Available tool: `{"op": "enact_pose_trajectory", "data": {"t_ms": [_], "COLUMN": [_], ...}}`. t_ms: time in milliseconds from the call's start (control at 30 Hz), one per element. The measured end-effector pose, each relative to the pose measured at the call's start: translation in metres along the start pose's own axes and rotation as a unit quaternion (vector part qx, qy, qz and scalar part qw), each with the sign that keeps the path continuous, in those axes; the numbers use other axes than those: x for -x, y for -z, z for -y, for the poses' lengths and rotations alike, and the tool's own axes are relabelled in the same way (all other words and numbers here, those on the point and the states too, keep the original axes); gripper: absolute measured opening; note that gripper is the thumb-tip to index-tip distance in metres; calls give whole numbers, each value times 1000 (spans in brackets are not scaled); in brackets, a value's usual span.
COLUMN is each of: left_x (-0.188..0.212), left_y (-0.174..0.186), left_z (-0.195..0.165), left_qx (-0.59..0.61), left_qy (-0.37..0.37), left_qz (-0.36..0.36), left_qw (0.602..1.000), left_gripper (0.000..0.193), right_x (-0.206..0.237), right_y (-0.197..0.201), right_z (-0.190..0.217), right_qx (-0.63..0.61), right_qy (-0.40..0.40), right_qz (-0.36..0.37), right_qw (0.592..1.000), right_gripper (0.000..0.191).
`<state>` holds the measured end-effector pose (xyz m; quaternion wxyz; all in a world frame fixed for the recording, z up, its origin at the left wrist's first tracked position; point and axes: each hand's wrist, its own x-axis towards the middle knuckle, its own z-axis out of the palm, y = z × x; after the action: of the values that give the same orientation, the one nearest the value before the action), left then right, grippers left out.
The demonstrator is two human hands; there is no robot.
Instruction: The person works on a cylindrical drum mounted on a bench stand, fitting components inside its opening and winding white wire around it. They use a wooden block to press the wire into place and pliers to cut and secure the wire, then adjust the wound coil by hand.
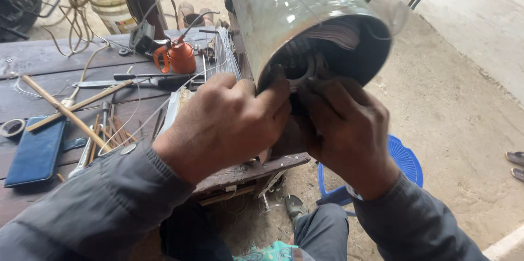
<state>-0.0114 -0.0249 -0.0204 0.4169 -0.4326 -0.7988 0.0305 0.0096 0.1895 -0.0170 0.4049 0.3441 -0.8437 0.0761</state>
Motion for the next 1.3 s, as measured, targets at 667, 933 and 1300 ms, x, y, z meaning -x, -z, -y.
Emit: {"op": "enact_pose_trajectory", "data": {"t_ms": [667,933,1300], "left_x": [170,171,229], "left_y": [-31,-83,-14], "left_z": [-19,-13,-93], "left_qx": [185,81,637], "left_qy": [580,625,584], "left_qz": [-234,98,-22], "left_qw": [758,770,502], "left_gripper": [16,48,20], "right_x": [117,159,134], "right_y": [29,-21,12], "right_z": [58,82,76], "right_qx": [-85,-287,-118], "right_qy": [-124,-77,-18], "right_qz": [-121,110,30], "right_qw": [981,948,992], "right_gripper": [22,16,56]}}
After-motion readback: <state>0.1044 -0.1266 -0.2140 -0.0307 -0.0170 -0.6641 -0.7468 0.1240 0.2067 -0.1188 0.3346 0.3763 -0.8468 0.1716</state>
